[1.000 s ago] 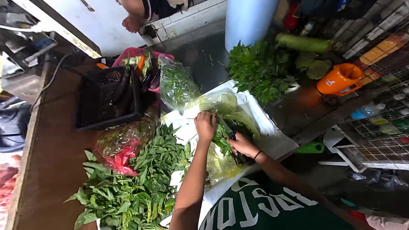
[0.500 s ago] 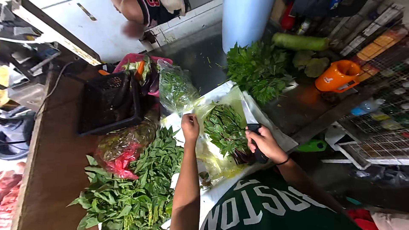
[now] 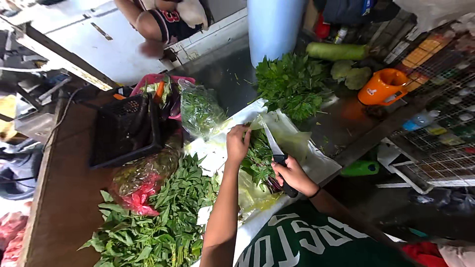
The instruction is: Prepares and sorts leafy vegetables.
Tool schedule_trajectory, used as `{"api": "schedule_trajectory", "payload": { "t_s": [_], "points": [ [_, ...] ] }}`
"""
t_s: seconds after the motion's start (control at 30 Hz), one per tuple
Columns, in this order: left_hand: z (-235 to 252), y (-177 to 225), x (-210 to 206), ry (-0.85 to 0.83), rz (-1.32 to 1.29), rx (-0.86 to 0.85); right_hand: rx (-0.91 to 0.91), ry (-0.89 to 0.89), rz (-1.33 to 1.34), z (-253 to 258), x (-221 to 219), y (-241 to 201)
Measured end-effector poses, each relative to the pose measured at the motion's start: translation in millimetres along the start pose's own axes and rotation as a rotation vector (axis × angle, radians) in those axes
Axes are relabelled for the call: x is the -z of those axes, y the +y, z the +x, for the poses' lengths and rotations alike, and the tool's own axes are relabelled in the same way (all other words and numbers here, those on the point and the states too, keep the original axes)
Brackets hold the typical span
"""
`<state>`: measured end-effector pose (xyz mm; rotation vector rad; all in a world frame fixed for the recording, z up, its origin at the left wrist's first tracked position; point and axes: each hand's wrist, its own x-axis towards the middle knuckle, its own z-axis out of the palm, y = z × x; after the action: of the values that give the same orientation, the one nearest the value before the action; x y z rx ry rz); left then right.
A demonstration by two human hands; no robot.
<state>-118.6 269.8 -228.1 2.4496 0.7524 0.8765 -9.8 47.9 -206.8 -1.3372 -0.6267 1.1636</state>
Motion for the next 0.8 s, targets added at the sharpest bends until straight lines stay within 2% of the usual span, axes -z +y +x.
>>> {"api": "schedule_trajectory", "payload": {
  "t_s": [0.13,0.33,0.47,0.57,0.63,0.7,0.8],
  "points": [
    [-19,2,13,0.011,-0.005,-0.001,-0.073,-0.019,-0.057,16,-2,-6],
    [-52,5,23,0.007,-0.042,0.011,-0.178,-0.157,-0.162,38,-11,0],
    [-65,-1,19,0.009,-0.039,0.053,-0.137,-0.204,-0.211,40,-9,-11],
    [-68,-20,20,0.017,0.012,0.114,-0.065,-0.237,-0.185,20,2,-29],
    [-71,-43,33,-0.012,0.073,0.235,0.089,-0.155,0.022,0,18,-32],
    [-87,-81,47,0.021,0.063,0.453,0.261,-0.032,0.132,-14,54,-48],
    [-115,-113,56,0.176,-0.092,0.716,0.315,0.136,0.007,-25,130,-75]
  ]
}}
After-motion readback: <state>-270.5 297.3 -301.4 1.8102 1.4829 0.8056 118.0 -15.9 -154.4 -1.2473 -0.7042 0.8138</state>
